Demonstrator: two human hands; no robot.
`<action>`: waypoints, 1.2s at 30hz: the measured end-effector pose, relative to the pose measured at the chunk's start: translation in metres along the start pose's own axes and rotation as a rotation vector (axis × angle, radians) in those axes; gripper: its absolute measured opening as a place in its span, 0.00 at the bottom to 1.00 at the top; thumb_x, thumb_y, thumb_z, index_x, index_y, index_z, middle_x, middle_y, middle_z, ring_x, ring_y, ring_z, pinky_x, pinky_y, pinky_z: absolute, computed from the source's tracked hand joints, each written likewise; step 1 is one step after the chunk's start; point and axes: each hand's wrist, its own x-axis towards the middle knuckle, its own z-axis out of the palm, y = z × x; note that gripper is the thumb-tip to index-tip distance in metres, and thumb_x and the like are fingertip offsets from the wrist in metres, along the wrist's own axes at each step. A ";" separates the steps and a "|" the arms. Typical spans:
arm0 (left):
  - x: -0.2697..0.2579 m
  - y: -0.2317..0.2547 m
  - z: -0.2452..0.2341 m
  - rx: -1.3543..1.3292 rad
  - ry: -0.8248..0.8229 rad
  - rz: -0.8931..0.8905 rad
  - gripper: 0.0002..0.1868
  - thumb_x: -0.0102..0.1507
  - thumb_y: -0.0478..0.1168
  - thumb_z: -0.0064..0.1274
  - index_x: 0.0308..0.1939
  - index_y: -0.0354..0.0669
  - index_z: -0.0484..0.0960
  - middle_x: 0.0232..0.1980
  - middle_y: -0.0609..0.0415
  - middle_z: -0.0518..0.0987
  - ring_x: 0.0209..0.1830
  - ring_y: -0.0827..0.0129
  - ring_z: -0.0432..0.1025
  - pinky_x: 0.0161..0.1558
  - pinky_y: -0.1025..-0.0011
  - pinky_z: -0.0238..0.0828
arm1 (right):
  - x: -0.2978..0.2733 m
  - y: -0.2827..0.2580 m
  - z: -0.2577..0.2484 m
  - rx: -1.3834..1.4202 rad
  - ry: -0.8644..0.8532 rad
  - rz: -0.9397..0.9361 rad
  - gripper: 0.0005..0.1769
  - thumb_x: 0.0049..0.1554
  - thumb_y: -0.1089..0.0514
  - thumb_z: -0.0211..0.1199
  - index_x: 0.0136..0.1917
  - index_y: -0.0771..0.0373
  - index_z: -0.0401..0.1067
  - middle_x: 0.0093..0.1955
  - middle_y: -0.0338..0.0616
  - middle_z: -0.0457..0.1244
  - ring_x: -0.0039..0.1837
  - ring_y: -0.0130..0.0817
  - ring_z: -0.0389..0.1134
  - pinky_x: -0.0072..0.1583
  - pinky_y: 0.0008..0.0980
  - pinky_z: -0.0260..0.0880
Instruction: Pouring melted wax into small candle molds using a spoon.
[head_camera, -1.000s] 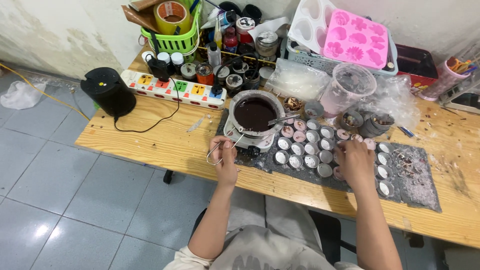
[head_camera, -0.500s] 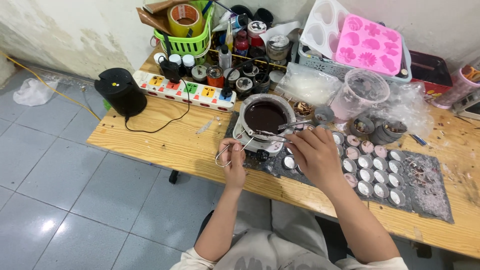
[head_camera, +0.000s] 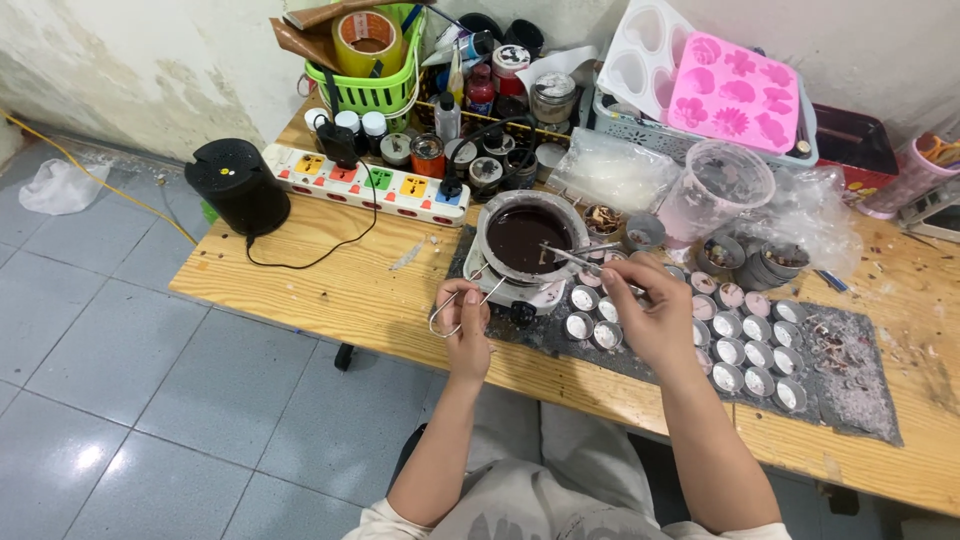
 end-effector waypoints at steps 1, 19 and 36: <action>0.000 0.000 0.000 -0.001 -0.004 -0.002 0.06 0.75 0.40 0.43 0.50 0.42 0.69 0.30 0.64 0.63 0.27 0.83 0.54 0.29 0.79 0.53 | -0.003 0.003 -0.004 -0.002 0.003 0.002 0.05 0.61 0.65 0.66 0.49 0.69 0.78 0.39 0.40 0.64 0.44 0.28 0.61 0.48 0.28 0.61; -0.001 0.003 0.007 0.180 0.104 -0.012 0.04 0.74 0.39 0.43 0.47 0.44 0.68 0.33 0.61 0.67 0.27 0.80 0.57 0.29 0.78 0.55 | -0.110 0.122 -0.157 0.056 0.491 0.344 0.07 0.64 0.62 0.65 0.52 0.70 0.78 0.42 0.34 0.65 0.44 0.18 0.61 0.45 0.21 0.58; -0.001 0.014 0.015 0.119 0.026 0.041 0.05 0.77 0.39 0.35 0.49 0.43 0.64 0.26 0.59 0.60 0.23 0.77 0.52 0.27 0.75 0.50 | -0.139 0.249 -0.280 -0.767 0.483 0.406 0.09 0.61 0.57 0.69 0.49 0.67 0.81 0.45 0.56 0.69 0.51 0.52 0.67 0.59 0.47 0.66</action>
